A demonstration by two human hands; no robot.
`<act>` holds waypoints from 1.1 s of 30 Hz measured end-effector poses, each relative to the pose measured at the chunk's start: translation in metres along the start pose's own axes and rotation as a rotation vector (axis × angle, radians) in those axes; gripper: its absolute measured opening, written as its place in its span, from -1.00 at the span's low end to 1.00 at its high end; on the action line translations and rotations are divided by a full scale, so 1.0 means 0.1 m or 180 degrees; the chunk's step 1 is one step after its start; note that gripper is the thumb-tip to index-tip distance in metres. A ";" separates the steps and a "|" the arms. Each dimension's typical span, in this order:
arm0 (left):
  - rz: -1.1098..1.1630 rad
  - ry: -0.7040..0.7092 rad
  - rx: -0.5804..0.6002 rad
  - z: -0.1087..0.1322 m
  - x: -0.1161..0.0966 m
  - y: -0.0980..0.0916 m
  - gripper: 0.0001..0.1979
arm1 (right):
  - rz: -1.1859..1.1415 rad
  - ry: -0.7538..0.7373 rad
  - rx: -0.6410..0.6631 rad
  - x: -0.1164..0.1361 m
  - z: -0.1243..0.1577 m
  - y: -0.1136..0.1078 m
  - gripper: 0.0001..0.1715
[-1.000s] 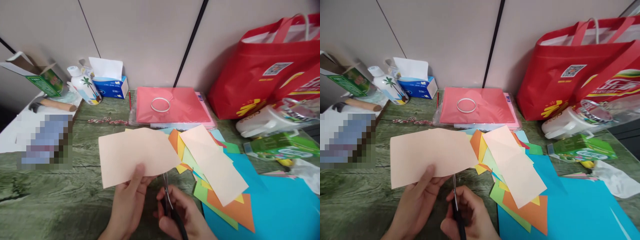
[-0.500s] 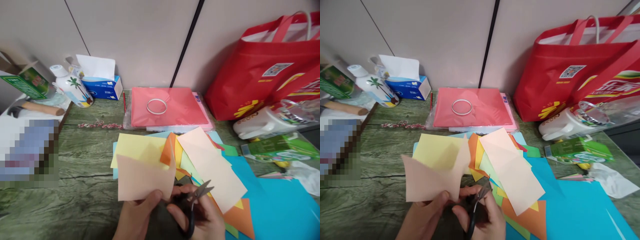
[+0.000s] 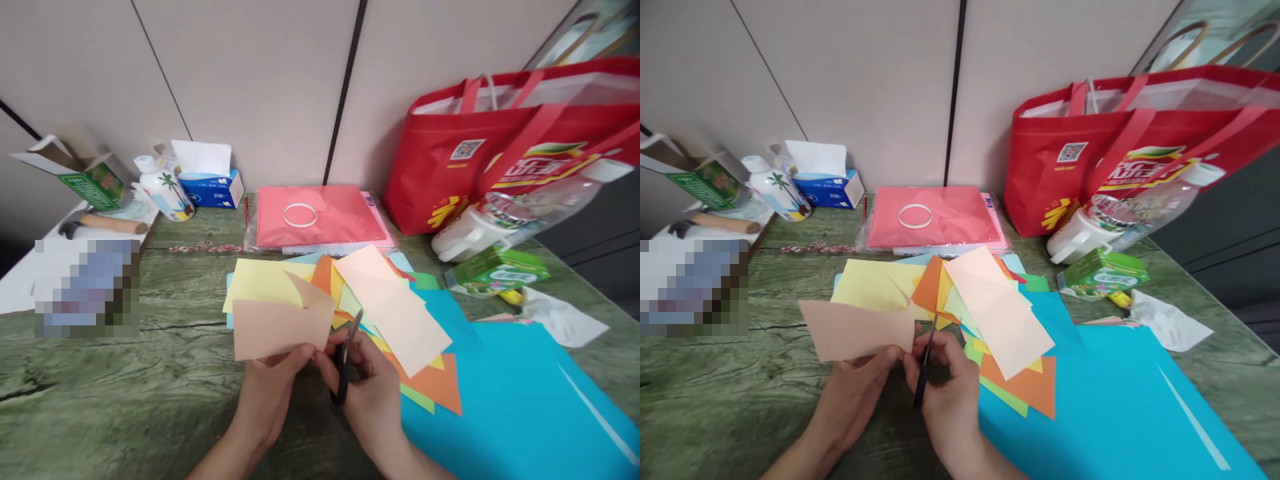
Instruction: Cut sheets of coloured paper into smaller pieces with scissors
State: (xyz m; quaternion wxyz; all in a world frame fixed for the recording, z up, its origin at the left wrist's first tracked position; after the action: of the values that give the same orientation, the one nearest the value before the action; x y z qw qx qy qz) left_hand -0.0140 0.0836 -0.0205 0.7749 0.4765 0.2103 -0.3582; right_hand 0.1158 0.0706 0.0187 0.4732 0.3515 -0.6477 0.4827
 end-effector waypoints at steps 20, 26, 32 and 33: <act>-0.1147 0.1397 -0.0167 0.14 -0.30 -0.02 -0.69 | -0.1726 0.0843 0.0281 -0.20 -0.03 0.13 -0.58; -0.1514 0.1407 -0.0364 0.16 -0.40 0.00 -0.67 | -0.1613 0.1065 0.0152 -0.22 -0.07 0.06 -0.55; -0.1460 0.1333 -0.0355 0.19 -0.36 0.02 -0.67 | -0.1555 0.1080 -0.0154 -0.32 -0.27 -0.17 -0.55; -0.1372 0.1306 -0.0400 0.18 -0.34 0.00 -0.68 | -0.1552 0.1110 -0.0234 -0.36 -0.30 -0.22 -0.54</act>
State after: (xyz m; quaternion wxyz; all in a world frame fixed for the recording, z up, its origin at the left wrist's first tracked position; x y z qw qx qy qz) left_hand -0.0366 0.0797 0.0101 0.6503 0.4344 0.4804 -0.3970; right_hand 0.1550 0.0935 -0.0065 0.6916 0.3911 -0.4702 0.3842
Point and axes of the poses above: each hand's wrist, its own z-axis away from the middle knuckle, its own y-axis out of the palm, x = y × z, the point moved 8 cm from there along -z, towards the middle knuckle, and after that the axes turned 9 degrees about z, right-handed, at the moved point
